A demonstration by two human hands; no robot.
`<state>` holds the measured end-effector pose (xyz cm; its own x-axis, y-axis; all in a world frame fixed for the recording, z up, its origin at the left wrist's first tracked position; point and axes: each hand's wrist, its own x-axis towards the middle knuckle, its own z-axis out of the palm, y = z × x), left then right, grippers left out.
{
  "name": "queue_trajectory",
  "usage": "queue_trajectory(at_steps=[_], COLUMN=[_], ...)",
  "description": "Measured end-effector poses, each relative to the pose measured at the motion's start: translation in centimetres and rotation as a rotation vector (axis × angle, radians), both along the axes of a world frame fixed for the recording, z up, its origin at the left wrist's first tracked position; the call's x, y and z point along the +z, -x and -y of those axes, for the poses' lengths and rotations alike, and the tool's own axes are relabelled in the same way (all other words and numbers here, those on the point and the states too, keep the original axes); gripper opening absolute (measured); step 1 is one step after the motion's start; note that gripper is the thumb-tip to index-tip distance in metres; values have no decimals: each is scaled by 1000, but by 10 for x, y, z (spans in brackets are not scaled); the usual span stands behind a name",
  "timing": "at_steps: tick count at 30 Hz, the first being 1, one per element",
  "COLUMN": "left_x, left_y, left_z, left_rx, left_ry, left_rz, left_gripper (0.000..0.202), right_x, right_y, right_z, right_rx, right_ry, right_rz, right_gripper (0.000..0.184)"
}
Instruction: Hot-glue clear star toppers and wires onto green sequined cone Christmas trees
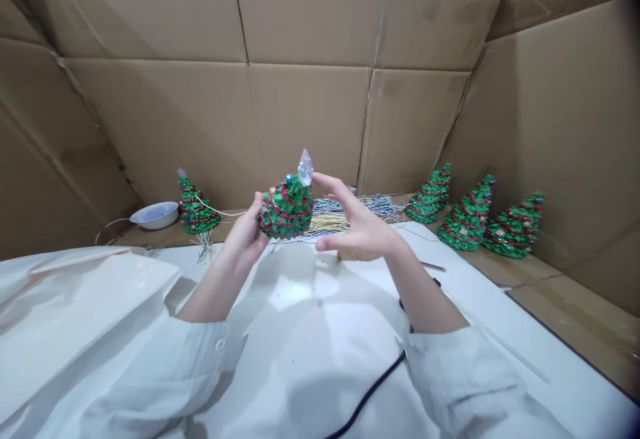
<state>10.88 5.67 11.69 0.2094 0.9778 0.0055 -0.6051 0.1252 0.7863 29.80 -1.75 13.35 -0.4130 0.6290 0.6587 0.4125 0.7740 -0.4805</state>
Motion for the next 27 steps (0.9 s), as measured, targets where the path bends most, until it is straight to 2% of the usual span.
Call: queue_trajectory(at_steps=[4, 7, 10, 12, 15, 18, 22, 25, 27], left_x=[-13, -27, -44, -55, -66, -71, -69, -59, -46], left_y=[-9, -14, -20, -23, -23, -18, -8, 2, 9], left_z=[-1, -3, -6, -9, -14, -20, -34, -44, -44], left_rx=[-126, -244, -342, -417, -465, -410, -197, 13, 160], left_ry=[89, 140, 185, 141, -41, -183, -275, -340, -404], left_rz=[-84, -209, -304, -368, -631, -840, -952, -1023, -1041], left_gripper=[28, 26, 22, 22, 29, 33, 31, 29, 29], right_x=[-7, -17, -27, -31, -35, -37, -42, -45, -48], right_y=[24, 31, 34, 37, 41, 45, 50, 53, 55], right_z=[3, -5, -11, -13, -14, -13, -13, -13, -14], right_rx=[-121, -129, -142, -211, -380, -508, -500, -497, -506], right_ry=[-64, -90, -97, -86, -68, -45, -33, -31, -37], right_rz=[-107, -209, -265, -268, -263, -243, -210, -188, -171], right_gripper=[66, 38, 21, 17, 16, 16, 16, 15, 14])
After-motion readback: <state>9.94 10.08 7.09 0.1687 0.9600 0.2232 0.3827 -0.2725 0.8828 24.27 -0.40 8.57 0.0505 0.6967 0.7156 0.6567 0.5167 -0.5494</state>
